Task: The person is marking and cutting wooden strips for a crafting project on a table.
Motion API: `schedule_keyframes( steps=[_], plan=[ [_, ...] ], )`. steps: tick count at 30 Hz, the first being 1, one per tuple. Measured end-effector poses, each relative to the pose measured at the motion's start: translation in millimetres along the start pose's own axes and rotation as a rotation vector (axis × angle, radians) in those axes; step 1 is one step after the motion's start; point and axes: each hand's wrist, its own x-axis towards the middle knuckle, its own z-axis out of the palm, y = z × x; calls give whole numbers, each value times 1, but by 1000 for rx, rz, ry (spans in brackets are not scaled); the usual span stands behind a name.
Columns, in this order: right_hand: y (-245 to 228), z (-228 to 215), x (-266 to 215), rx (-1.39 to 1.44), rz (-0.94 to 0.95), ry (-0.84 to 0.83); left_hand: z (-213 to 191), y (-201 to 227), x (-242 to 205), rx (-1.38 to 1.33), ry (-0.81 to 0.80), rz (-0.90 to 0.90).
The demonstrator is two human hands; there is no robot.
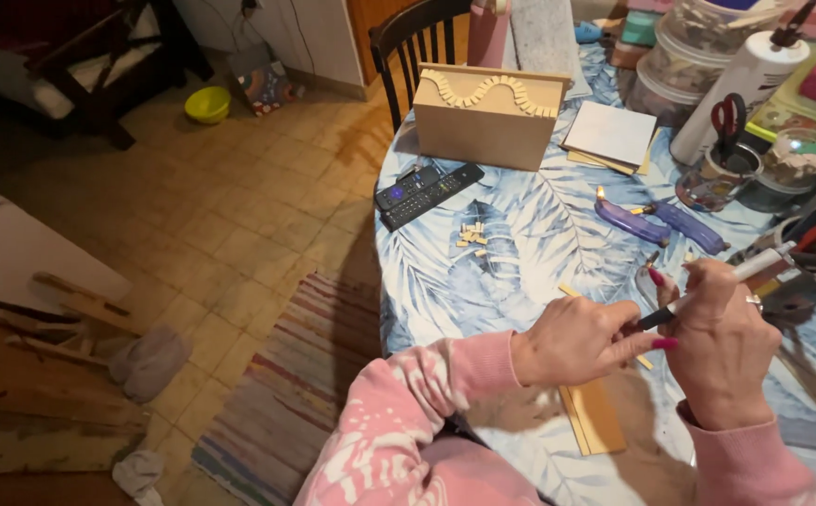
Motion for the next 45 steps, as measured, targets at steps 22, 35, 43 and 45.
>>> schedule_keyframes(
  steps=[22,35,43,45],
  plan=[
    [20,35,4,288,-142,-30,63,-74,-1,-1445,-415,-355],
    [0,-6,17,387,-286,79,41,-34,-24,-1459,-441,-243],
    [8,-33,11,516,-213,67,17,-17,-68,-316,-140,115],
    [6,-40,-6,654,-110,-15,14,-28,-64,-297,-107,67]
  ],
)
